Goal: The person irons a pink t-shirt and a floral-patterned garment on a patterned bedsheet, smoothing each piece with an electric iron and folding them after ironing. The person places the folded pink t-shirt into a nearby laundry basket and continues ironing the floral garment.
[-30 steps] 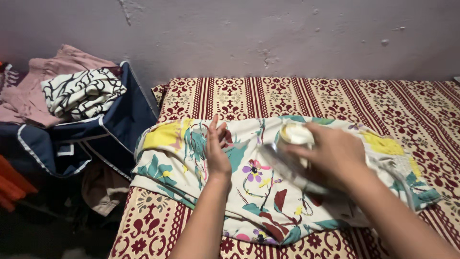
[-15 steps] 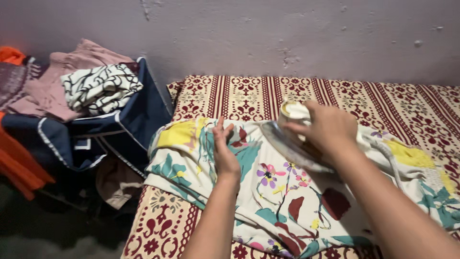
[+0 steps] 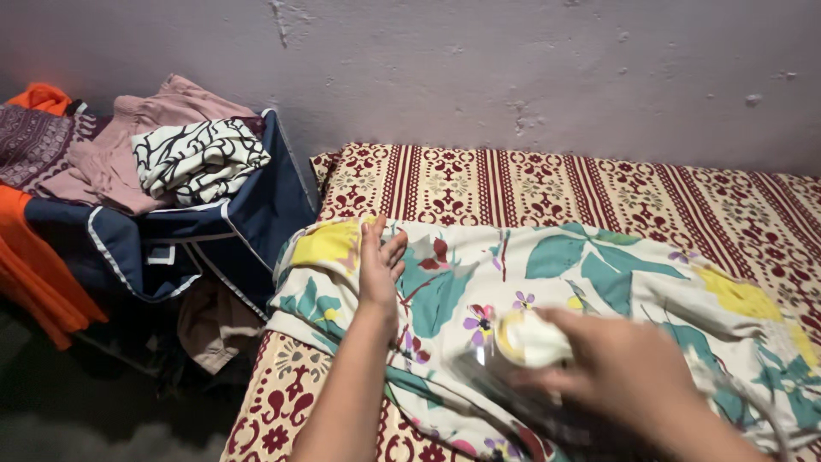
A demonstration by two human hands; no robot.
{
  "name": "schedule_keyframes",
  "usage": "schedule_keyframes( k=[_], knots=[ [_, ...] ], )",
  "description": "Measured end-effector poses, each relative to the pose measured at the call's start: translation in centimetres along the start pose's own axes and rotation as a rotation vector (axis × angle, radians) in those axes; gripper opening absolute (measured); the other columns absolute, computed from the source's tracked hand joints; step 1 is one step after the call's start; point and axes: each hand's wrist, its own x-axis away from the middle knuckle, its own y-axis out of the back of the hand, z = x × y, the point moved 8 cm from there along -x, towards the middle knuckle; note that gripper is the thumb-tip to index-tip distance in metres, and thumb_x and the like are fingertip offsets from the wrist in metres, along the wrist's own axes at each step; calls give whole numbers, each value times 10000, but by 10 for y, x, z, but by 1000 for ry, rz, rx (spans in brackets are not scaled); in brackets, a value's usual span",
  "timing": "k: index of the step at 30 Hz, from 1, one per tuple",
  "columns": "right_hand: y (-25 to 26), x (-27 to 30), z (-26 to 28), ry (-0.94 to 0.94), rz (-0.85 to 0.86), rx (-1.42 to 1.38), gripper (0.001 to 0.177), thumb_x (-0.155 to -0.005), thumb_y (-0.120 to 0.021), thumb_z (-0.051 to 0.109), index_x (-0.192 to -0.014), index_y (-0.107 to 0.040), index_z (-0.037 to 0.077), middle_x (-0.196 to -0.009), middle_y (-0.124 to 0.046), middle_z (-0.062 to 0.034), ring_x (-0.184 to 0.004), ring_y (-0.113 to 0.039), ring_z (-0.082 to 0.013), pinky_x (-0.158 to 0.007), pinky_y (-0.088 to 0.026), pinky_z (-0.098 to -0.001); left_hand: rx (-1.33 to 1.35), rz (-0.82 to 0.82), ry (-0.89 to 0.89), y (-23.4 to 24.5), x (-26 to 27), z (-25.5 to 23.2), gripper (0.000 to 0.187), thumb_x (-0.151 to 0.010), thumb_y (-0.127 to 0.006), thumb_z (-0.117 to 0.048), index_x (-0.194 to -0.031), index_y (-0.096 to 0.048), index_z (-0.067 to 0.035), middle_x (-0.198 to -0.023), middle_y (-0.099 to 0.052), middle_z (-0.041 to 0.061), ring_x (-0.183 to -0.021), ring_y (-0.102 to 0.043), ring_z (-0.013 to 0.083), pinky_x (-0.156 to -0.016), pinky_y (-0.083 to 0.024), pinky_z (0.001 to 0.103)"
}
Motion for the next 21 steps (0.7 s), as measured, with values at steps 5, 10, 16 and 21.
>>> schedule_keyframes(
  k=[5, 10, 16, 21],
  knots=[
    [9, 5, 15, 75, -150, -94, 849, -519, -778, 824, -1236, -741, 371, -726, -761, -8, -669, -748, -234, -625, -579, -386, -300, 32, -117, 8, 9, -23, 793, -964, -205, -662, -1596, -331, -200, -1488, -557, 213, -1421, -487, 307, -1172, -274, 451],
    [5, -89, 32, -9, -18, -74, 656, -761, -618, 761, -1260, -683, 341, -785, -749, 37, -616, -726, -160, -496, -545, -319, -420, 36, -391, -2, 40, -44, 751, -1023, -234, -609, -1565, -376, -110, -1570, -482, 169, -1409, -511, 277, -1163, -325, 381],
    [24, -181, 47, 10, -156, -7, 805, -683, -686, 840, -1256, -701, 276, -885, -779, -17, -792, -732, -207, -605, -530, -356, -528, 108, -562, -15, 56, -54, 747, -1058, -264, -587, -1539, -440, -43, -1462, -579, 201, -1371, -565, 288, -1143, -394, 364],
    [27, -168, 50, 64, -138, -71, 861, -648, -708, 821, -1322, -661, 288, -935, -782, -23, -849, -745, -219, -661, -573, -395, -500, 49, -587, -9, 58, -57, 763, -1053, -250, -596, -1535, -443, -37, -1459, -585, 191, -1329, -576, 281, -1113, -402, 359]
  ],
)
